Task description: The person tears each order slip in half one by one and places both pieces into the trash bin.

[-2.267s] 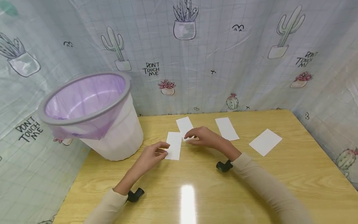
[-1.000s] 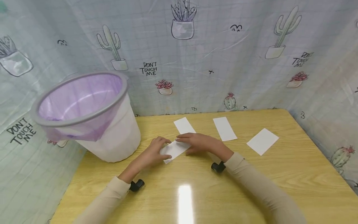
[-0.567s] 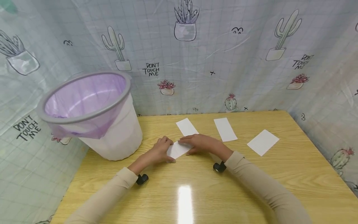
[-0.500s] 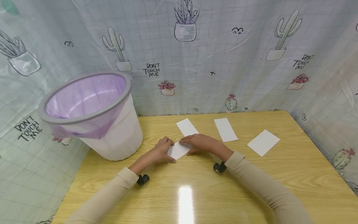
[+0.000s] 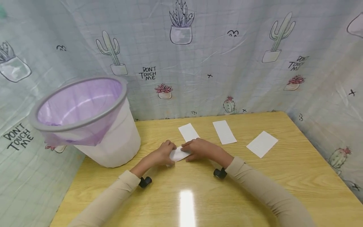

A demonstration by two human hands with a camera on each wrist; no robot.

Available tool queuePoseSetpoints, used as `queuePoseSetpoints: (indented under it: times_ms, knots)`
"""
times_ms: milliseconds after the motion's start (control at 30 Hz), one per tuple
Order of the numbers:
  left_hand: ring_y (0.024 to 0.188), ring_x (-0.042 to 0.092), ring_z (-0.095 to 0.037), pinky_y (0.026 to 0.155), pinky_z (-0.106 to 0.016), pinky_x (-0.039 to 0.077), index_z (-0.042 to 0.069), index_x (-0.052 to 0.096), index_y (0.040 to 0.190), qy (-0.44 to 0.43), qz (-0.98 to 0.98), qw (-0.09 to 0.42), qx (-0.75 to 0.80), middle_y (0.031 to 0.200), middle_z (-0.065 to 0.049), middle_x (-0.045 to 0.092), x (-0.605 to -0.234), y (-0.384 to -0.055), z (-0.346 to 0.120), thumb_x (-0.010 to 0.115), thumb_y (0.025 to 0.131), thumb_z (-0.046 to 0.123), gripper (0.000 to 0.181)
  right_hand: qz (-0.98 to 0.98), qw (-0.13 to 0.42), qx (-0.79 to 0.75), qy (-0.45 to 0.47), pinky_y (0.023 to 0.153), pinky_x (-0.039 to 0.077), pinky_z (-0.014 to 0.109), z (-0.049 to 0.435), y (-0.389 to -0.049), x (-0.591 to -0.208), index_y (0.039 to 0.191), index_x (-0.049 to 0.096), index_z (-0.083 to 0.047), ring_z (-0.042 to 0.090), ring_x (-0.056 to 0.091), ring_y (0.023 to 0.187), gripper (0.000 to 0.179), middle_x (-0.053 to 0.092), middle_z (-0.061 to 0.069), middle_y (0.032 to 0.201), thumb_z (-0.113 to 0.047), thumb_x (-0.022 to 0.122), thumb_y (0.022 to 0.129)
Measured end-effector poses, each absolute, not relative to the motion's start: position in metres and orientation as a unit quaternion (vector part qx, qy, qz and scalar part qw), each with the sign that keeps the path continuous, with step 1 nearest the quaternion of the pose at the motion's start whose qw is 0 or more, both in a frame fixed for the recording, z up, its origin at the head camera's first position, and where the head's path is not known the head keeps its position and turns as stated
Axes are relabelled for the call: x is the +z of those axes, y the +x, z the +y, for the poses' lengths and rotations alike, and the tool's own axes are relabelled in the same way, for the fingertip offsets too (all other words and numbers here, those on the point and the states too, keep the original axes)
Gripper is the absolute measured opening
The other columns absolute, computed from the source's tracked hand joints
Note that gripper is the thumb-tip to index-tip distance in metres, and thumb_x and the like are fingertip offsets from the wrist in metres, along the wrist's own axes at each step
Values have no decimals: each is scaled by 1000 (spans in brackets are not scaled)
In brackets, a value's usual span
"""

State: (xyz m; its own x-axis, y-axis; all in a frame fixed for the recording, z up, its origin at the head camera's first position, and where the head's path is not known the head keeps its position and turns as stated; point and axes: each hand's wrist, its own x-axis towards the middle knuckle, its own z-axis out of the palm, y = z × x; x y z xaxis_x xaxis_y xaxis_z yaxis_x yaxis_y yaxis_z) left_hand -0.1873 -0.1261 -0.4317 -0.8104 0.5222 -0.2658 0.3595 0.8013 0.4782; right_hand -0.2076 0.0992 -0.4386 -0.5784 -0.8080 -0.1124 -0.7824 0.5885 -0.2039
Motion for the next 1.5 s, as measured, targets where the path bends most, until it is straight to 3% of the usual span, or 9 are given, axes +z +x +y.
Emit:
queuePoseSetpoints:
  times_ms: [267,533,600,733,833,1067,1300,1500]
  knots:
    - [104,52,-26,90,-41,48,-1,63,127,251,922,195,220,120,-13,54,-433,-190,-133,81,87,15,46,874,43,-88,-476,89,58,36,97,-201,-441,127,73,-12,20,71,108,29,71,6,127,-18,64,100]
    - [102,58,-24,81,-33,50,-5,65,128,294,899,191,264,123,-17,65,-425,-184,-140,77,93,21,46,871,16,-108,-479,79,58,30,99,-199,-440,123,75,-11,14,73,94,26,76,1,113,-12,60,102]
    - [101,60,-25,83,-36,51,-4,64,130,288,892,198,288,123,-16,66,-424,-180,-142,75,95,24,46,870,14,-105,-481,78,58,29,98,-198,-440,122,75,-11,13,73,91,25,77,0,111,-13,60,103]
    - [120,58,-31,99,-48,49,0,60,137,265,886,204,322,133,-14,62,-424,-170,-146,69,99,33,51,870,16,-97,-483,74,58,28,95,-197,-442,122,76,-13,12,73,85,24,77,0,109,-15,61,103]
    - [132,52,-34,108,-52,43,3,63,136,264,889,176,329,137,-13,60,-426,-165,-147,62,103,34,44,871,14,-92,-481,74,58,27,94,-197,-442,122,76,-13,12,74,85,24,77,0,109,-16,61,103]
    - [117,63,-23,99,-45,50,10,75,119,261,896,92,348,121,-4,70,-425,-165,-142,59,105,23,25,868,0,-87,-488,72,58,27,94,-202,-441,121,76,-14,11,72,79,24,78,1,101,-16,61,104]
    - [87,65,-12,74,-29,52,11,78,116,255,903,62,340,110,-3,76,-425,-169,-138,62,103,19,22,864,26,-126,-486,73,56,25,96,-207,-440,114,77,-9,8,68,77,21,77,1,95,-14,60,104]
    - [76,66,-20,64,-23,48,9,78,115,255,891,15,376,111,-8,76,-423,-169,-138,65,100,13,20,868,-42,-182,-460,78,58,30,99,-199,-430,113,77,-8,12,72,86,20,77,2,101,-17,63,103]
